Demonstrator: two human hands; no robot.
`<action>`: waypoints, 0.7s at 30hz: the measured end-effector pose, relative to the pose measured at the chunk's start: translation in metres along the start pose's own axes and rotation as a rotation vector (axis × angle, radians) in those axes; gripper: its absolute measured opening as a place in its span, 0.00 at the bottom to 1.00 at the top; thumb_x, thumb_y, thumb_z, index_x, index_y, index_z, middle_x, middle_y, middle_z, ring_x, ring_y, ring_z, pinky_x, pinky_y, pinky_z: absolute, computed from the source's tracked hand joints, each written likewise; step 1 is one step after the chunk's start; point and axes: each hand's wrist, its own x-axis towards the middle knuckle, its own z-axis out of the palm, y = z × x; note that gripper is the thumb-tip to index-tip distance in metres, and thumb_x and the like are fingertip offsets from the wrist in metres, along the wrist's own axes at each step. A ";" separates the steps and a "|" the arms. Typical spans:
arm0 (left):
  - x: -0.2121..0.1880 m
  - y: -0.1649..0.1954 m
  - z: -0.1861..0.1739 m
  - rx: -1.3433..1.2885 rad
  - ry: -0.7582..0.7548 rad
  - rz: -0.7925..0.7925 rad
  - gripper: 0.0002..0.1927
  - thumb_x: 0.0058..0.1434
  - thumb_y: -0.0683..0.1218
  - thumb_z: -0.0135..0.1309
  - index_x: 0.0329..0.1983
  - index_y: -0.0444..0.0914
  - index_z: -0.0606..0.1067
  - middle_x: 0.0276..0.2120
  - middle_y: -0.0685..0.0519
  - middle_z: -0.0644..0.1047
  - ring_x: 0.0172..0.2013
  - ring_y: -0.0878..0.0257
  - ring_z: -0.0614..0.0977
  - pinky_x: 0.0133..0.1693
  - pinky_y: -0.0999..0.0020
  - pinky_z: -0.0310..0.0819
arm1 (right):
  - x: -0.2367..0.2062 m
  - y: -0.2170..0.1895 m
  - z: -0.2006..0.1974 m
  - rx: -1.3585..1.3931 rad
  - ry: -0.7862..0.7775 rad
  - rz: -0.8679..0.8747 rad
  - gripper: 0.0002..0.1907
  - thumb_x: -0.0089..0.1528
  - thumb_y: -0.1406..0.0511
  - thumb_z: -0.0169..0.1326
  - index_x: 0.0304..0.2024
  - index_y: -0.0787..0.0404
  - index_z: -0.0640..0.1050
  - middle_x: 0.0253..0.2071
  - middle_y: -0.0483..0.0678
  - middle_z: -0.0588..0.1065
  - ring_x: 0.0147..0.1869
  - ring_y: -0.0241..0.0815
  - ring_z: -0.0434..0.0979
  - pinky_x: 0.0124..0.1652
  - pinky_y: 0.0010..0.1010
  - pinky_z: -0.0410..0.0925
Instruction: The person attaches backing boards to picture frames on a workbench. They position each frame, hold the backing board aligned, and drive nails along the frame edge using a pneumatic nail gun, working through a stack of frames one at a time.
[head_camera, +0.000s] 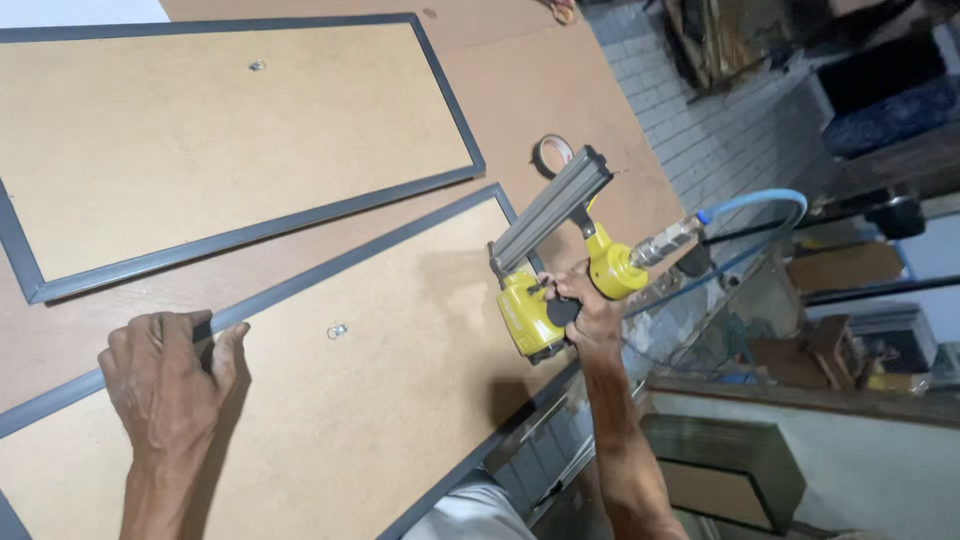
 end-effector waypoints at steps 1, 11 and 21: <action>0.003 0.011 0.000 -0.012 -0.020 -0.029 0.24 0.64 0.59 0.65 0.45 0.33 0.81 0.37 0.45 0.73 0.43 0.53 0.71 0.49 0.54 0.63 | 0.011 -0.006 0.004 -0.038 -0.026 0.017 0.10 0.52 0.78 0.54 0.33 0.65 0.69 0.27 0.54 0.74 0.27 0.46 0.77 0.41 0.44 0.76; 0.005 0.016 -0.012 0.007 -0.158 -0.112 0.25 0.66 0.64 0.61 0.48 0.38 0.83 0.30 0.50 0.69 0.41 0.55 0.67 0.50 0.54 0.60 | 0.056 -0.025 0.041 -0.266 -0.178 0.074 0.04 0.53 0.76 0.54 0.26 0.66 0.72 0.23 0.51 0.71 0.24 0.47 0.76 0.48 0.49 0.78; 0.010 0.016 -0.007 0.048 -0.191 -0.120 0.24 0.69 0.64 0.59 0.51 0.39 0.84 0.28 0.49 0.70 0.41 0.56 0.68 0.48 0.54 0.58 | 0.055 -0.039 0.064 -0.396 -0.180 0.035 0.03 0.52 0.77 0.53 0.28 0.68 0.74 0.23 0.52 0.72 0.23 0.44 0.76 0.44 0.47 0.79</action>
